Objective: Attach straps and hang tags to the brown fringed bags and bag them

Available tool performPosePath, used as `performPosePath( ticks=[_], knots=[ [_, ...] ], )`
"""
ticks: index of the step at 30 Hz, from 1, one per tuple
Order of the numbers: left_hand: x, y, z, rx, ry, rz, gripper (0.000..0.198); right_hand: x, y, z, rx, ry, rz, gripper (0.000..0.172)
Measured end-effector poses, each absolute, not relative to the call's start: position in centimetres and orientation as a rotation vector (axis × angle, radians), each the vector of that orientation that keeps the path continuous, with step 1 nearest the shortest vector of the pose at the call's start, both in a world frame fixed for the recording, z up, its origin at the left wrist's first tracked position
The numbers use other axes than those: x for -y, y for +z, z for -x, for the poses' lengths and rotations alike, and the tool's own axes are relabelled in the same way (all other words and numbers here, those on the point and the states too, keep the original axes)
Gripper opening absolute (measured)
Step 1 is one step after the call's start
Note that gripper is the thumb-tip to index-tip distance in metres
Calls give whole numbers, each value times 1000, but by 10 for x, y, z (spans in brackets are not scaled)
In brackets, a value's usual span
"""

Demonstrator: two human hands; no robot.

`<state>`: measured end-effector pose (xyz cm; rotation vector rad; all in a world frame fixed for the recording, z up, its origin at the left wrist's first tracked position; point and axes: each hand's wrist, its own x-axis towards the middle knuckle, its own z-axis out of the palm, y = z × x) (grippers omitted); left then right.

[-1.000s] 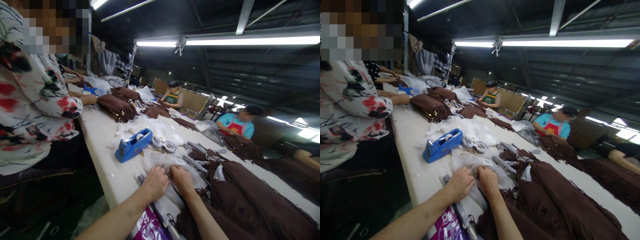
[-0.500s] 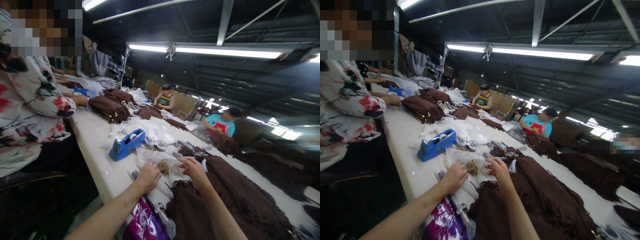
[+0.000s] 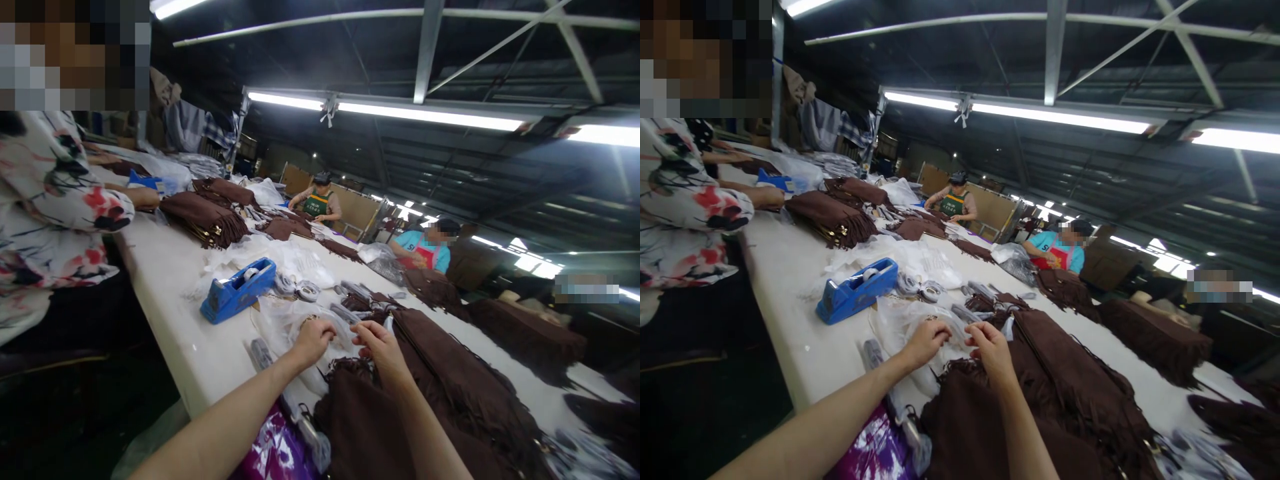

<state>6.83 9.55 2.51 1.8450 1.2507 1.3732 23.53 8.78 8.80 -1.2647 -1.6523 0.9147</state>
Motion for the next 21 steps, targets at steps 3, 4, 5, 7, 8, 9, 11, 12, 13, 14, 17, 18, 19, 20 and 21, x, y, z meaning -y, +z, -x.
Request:
performPosePath(
  ticks=[3,4,5,7,8,9,11,12,13,14,17,18,19,20,21],
  knots=[
    [-106,12,-51,-1300,1365,-1759,33,-89,72,-242,1804,849,1313,29],
    [-108,9,-46,-1303,1357,-1754,36,-88,66,-243,1874,819,1315,27],
    [-109,7,-42,-1296,1344,-1766,38,-87,60,-244,1948,782,1308,23],
    [-107,4,-38,-1252,1302,-1839,39,-85,48,-243,2094,689,1279,22],
    [-105,3,-39,-1224,1271,-1894,40,-85,43,-242,2159,640,1264,22],
    [-103,2,-40,-1195,1235,-1955,43,-85,39,-241,2216,592,1254,19],
    [-100,0,-44,-1156,1167,-2070,49,-85,34,-241,2311,507,1246,8],
    [-99,-1,-45,-1149,1141,-2116,52,-86,32,-241,2351,471,1242,10],
    [-99,-3,-46,-1148,1124,-2152,54,-87,32,-242,2383,436,1239,14],
    [-99,-4,-46,-1152,1112,-2179,55,-88,33,-244,2406,401,1239,16],
    [-102,-8,-43,-1168,1099,-2223,58,-90,37,-251,2423,291,1274,20],
    [-103,-9,-42,-1175,1099,-2229,59,-91,40,-253,2421,256,1292,22],
    [-104,-9,-41,-1183,1101,-2233,59,-91,42,-254,2421,224,1308,24],
    [-105,-10,-40,-1191,1104,-2235,58,-91,44,-254,2429,197,1317,25],
    [-105,-10,-40,-1199,1108,-2236,58,-90,45,-253,2445,175,1316,26]
  ],
)
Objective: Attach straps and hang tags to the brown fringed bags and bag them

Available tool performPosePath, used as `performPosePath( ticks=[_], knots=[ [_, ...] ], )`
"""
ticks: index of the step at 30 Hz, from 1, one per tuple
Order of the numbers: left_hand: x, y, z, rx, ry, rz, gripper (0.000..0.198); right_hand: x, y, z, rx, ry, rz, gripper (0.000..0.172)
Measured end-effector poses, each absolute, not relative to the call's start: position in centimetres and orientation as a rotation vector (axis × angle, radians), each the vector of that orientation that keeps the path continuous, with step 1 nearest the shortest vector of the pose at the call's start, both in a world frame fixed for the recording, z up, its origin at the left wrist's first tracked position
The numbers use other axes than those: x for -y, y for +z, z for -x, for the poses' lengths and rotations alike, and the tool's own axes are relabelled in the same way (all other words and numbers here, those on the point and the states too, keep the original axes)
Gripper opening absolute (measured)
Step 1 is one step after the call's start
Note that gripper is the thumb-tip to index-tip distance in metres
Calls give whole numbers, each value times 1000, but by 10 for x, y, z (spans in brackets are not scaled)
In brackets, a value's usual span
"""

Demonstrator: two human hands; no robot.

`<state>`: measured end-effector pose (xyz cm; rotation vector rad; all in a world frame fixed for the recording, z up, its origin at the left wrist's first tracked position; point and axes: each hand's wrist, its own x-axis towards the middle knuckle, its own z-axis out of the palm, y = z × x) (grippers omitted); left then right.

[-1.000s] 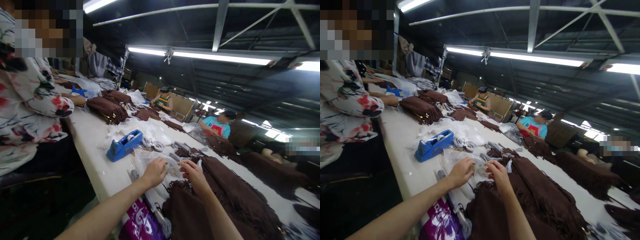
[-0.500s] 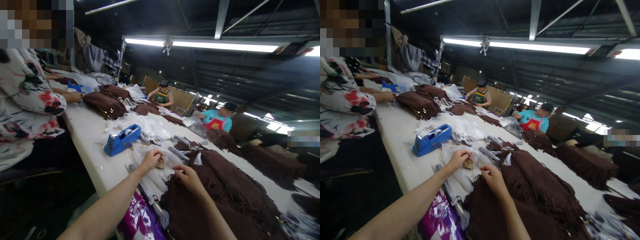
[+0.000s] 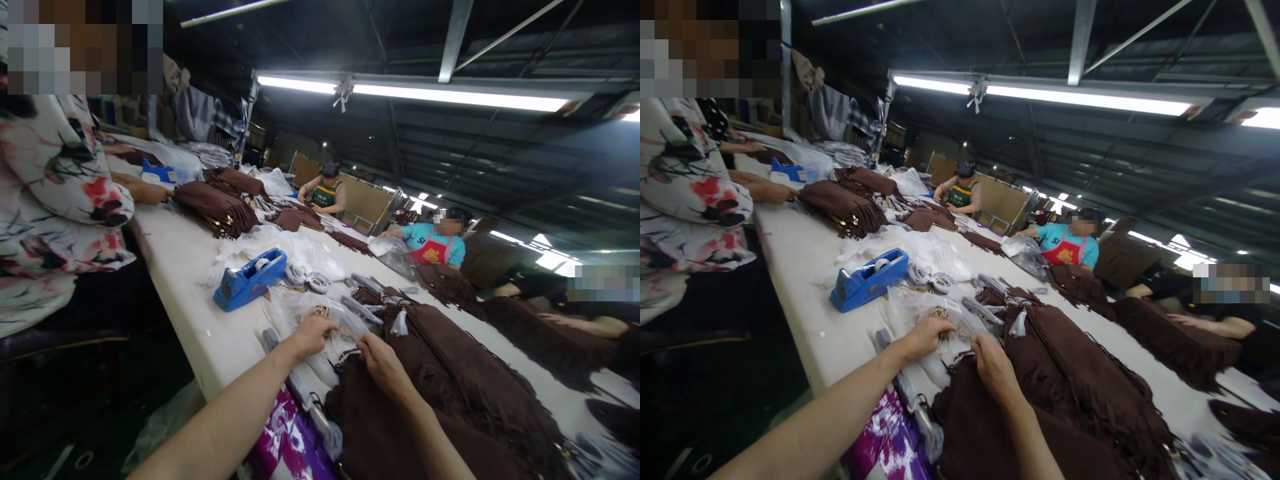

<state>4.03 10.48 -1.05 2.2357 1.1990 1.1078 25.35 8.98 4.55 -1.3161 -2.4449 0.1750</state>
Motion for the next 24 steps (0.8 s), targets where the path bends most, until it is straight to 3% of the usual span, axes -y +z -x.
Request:
performPosePath(
  ticks=[5,16,20,24],
  knots=[
    [-104,-11,-41,-1215,1128,-2236,55,-78,43,-235,2601,115,1259,13],
    [-108,-18,-41,-1284,1142,-2236,59,-82,51,-233,2598,36,1454,26],
    [-109,-20,-41,-1290,1150,-2231,59,-73,49,-222,2641,51,1461,8],
    [-109,-21,-40,-1286,1140,-2236,59,-72,35,-213,2616,126,1539,10]
  ],
)
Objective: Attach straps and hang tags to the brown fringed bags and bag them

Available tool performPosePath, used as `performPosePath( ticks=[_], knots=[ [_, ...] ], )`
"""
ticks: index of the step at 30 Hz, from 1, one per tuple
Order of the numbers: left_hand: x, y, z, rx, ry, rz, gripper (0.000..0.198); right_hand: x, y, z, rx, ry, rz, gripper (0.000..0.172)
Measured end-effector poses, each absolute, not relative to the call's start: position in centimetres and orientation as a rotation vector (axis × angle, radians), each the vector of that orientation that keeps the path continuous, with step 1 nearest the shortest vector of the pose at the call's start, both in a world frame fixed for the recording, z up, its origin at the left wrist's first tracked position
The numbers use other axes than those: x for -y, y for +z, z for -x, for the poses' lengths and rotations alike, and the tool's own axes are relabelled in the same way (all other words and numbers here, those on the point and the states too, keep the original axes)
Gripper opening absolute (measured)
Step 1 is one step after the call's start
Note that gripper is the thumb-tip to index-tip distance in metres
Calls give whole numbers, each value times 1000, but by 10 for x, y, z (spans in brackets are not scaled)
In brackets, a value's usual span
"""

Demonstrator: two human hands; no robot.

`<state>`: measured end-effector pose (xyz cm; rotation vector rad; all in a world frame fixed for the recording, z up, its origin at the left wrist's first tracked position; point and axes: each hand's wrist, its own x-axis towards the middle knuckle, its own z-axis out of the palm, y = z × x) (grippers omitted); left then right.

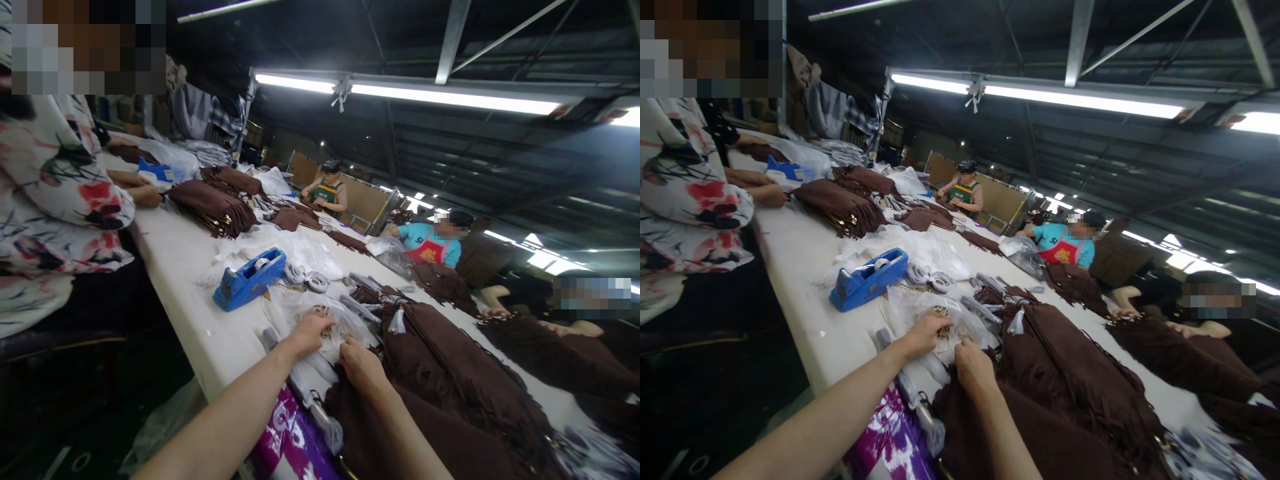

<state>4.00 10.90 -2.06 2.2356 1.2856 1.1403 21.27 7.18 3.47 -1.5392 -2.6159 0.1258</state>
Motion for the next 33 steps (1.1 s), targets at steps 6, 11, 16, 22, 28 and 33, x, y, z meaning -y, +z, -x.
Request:
performPosePath(
  ticks=[6,11,16,22,28,33],
  knots=[
    [-105,-18,-41,-1340,1183,-2181,61,-85,62,-232,2423,424,1428,13],
    [-102,-13,-41,-1379,1237,-2121,54,-90,101,-237,2077,739,1356,32],
    [-101,-8,-40,-1406,1272,-2041,49,-85,109,-227,1809,901,1339,37],
    [-100,0,-41,-1306,1346,-1946,54,-89,124,-219,1670,1000,1281,33],
    [-100,3,-42,-1089,1345,-1881,56,-98,156,-214,1562,1144,1163,33],
    [-103,2,-52,-893,1275,-1755,66,-98,159,-212,1508,1201,1124,32]
  ],
)
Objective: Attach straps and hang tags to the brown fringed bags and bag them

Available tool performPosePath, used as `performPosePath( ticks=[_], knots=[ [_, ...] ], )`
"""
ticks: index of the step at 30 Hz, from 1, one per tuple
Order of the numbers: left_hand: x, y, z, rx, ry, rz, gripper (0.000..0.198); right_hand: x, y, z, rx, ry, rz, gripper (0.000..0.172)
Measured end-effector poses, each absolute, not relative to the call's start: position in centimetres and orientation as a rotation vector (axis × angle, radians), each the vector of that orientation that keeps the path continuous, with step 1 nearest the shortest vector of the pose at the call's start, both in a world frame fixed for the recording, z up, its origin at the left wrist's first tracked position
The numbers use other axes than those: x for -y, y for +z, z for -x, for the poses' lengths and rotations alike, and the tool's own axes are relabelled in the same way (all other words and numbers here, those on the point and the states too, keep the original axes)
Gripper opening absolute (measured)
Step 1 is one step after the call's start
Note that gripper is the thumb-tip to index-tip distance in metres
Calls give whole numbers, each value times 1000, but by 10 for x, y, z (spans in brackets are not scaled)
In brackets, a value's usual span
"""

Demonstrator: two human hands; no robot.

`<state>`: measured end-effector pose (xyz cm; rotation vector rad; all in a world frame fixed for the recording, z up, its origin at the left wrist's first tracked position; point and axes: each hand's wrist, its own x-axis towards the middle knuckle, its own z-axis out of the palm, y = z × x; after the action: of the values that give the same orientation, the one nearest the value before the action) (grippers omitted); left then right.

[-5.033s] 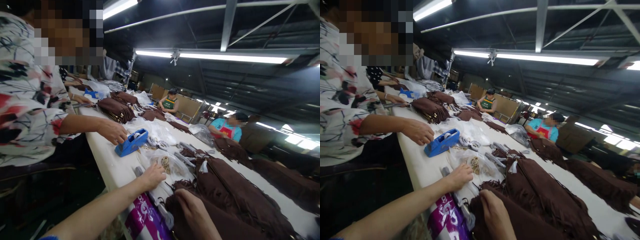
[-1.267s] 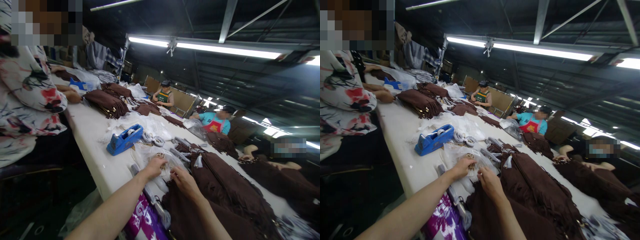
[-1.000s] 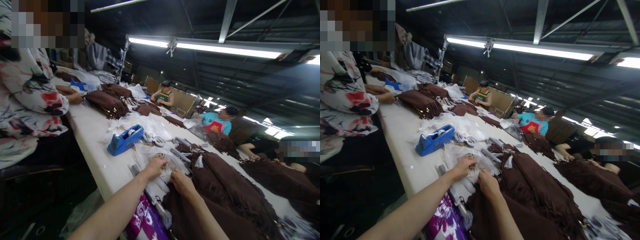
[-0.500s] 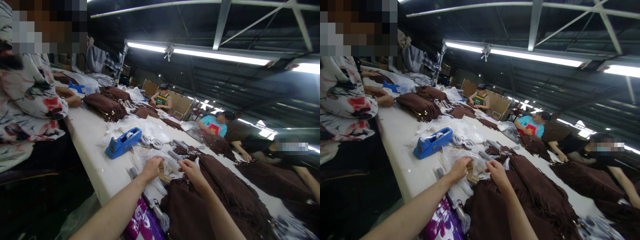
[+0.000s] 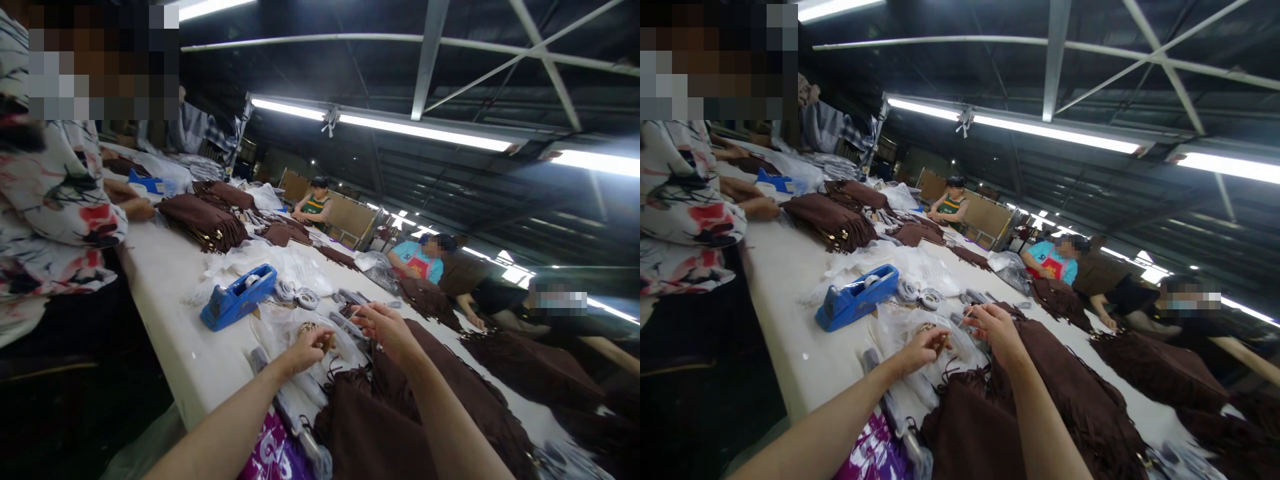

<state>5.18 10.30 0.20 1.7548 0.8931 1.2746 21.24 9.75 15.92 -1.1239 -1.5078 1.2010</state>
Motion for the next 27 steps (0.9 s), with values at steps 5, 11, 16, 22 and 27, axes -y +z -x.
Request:
performPosePath(
  ticks=[5,11,16,22,27],
  knots=[
    [-105,1,-58,-857,1247,-1673,35,-98,153,-215,1450,1214,1122,31],
    [-101,5,-50,-1055,1330,-1685,28,-98,159,-225,1315,1243,1035,25],
    [-90,13,-45,-1194,1368,-1796,35,-83,173,-243,1188,1241,976,15],
    [-80,36,-39,-1273,1460,-1822,32,-21,193,-286,1016,1175,966,14],
    [-42,64,-44,-1043,1236,-2022,20,59,198,-336,985,1068,1065,22]
  ],
)
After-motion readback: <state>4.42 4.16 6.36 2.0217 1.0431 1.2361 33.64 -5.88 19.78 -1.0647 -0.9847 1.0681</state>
